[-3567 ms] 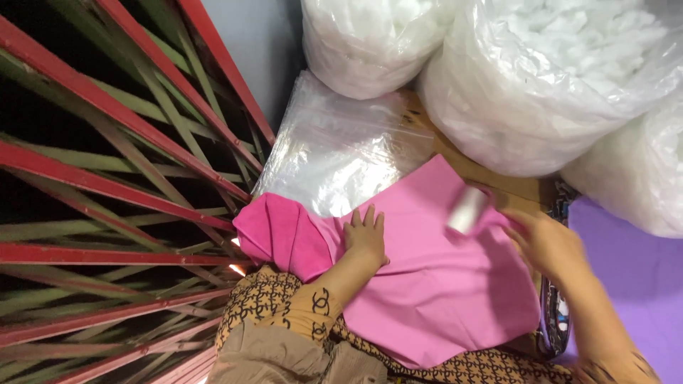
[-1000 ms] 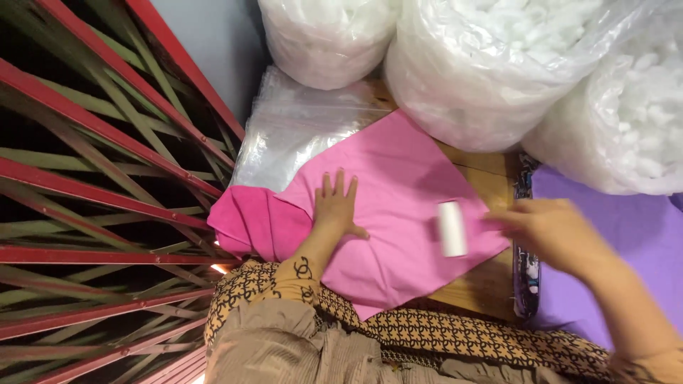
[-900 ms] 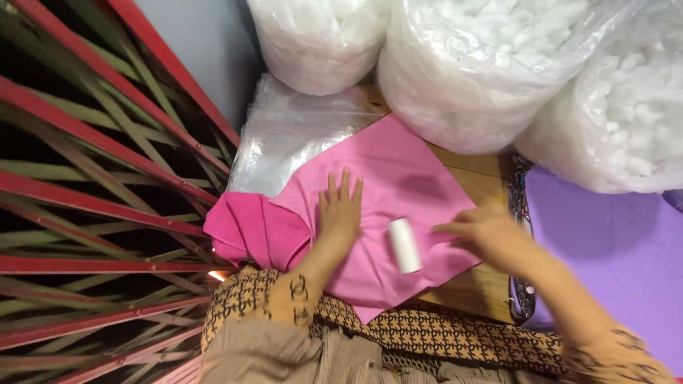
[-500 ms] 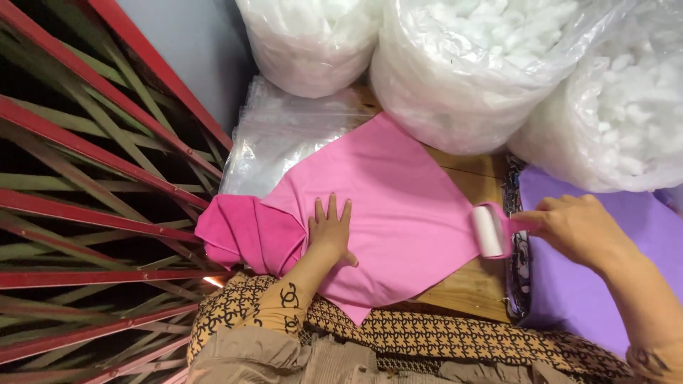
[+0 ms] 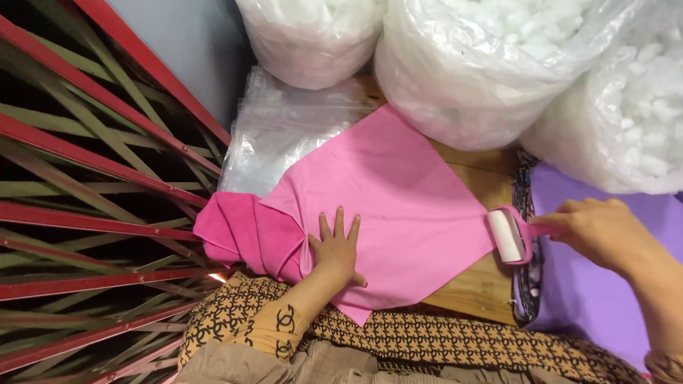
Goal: Cleaning a pink fabric pouch with a lint roller and then stuffing it with white fiberfill material.
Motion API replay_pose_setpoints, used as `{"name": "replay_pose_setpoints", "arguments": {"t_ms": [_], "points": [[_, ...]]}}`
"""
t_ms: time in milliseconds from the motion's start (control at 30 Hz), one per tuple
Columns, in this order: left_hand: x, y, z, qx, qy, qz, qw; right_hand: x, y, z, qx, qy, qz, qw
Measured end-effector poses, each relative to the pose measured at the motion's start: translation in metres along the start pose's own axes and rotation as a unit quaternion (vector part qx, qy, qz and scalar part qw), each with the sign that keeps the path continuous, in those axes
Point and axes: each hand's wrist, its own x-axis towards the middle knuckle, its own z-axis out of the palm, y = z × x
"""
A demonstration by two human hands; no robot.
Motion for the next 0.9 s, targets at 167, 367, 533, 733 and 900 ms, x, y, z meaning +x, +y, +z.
{"name": "replay_pose_setpoints", "arguments": {"t_ms": [167,367,533,733,900], "points": [[-0.006,-0.010,-0.023,-0.016,-0.003,-0.018,1.000,0.016,-0.102,-0.079,0.214,0.057,-0.110,0.969],[0.023,-0.024,0.001,-0.034,0.007,-0.051,0.998,0.063,-0.139,-0.044,0.230,0.063,-0.206,0.949],[0.017,-0.027,-0.005,-0.017,0.001,-0.045,0.999,0.049,-0.040,-0.028,0.164,-0.056,-0.032,0.984],[0.024,-0.023,0.002,-0.004,-0.002,-0.045,0.999,0.042,-0.091,-0.088,0.118,0.038,-0.032,0.992],[0.010,-0.013,-0.020,-0.039,-0.043,-0.095,0.994,0.115,-0.169,-0.046,0.188,0.075,-0.202,0.958]]}}
